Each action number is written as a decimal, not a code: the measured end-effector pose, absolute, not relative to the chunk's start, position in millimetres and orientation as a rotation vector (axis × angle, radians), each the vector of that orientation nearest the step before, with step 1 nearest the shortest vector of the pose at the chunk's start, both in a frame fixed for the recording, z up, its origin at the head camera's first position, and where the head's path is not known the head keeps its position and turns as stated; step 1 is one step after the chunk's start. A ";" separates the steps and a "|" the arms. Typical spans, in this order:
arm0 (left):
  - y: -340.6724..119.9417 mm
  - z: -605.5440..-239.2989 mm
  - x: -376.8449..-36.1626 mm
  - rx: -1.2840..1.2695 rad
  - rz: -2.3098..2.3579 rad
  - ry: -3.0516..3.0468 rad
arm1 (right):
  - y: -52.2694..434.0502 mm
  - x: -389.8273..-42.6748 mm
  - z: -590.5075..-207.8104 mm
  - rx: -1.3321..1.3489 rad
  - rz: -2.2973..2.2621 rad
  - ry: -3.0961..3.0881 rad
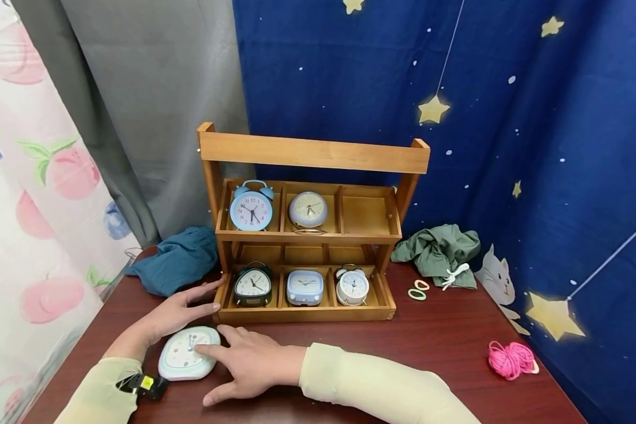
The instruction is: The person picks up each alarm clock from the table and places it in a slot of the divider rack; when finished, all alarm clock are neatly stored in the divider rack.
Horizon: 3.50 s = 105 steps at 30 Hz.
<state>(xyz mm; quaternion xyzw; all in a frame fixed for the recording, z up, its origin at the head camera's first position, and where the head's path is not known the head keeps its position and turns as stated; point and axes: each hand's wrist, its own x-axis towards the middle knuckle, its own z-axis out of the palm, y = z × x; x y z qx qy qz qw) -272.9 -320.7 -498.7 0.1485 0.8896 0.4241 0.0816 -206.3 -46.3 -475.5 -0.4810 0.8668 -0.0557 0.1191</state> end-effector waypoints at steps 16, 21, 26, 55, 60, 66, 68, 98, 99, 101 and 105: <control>-322.2 -498.9 -275.5 0.446 1.252 2.670 | -40.3 -215.5 -472.2 -1.398 -0.446 2.656; -321.3 -499.5 -275.5 0.460 1.263 2.669 | -50.7 -221.7 -474.6 -1.371 -0.427 2.587; -320.9 -500.3 -275.5 0.460 1.262 2.666 | -53.0 -224.9 -475.3 -1.404 -0.354 2.578; -322.1 -502.0 -273.7 0.489 1.299 2.656 | 147.0 -259.3 -390.7 -1.745 -0.685 2.955; -321.3 -502.1 -274.5 0.462 1.306 2.645 | 188.5 -281.6 -350.9 -1.659 -0.724 3.104; -320.6 -503.6 -275.5 0.457 1.320 2.634 | 220.1 -310.7 -314.4 -1.491 -0.672 3.238; -320.7 -503.9 -275.4 0.462 1.325 2.631 | 226.4 -320.7 -305.6 -1.421 -0.642 3.283; -320.5 -502.5 -274.7 0.462 1.316 2.632 | 211.7 -349.0 -272.3 -1.024 -0.266 3.190; -320.6 -502.6 -274.7 0.464 1.314 2.634 | 210.8 -349.4 -272.5 -1.024 -0.251 3.184; -320.9 -503.0 -274.8 0.471 1.315 2.638 | 209.3 -350.7 -272.7 -1.019 -0.227 3.173; -322.5 -503.1 -275.4 0.482 1.303 2.647 | 206.9 -354.0 -273.2 -1.013 -0.245 3.133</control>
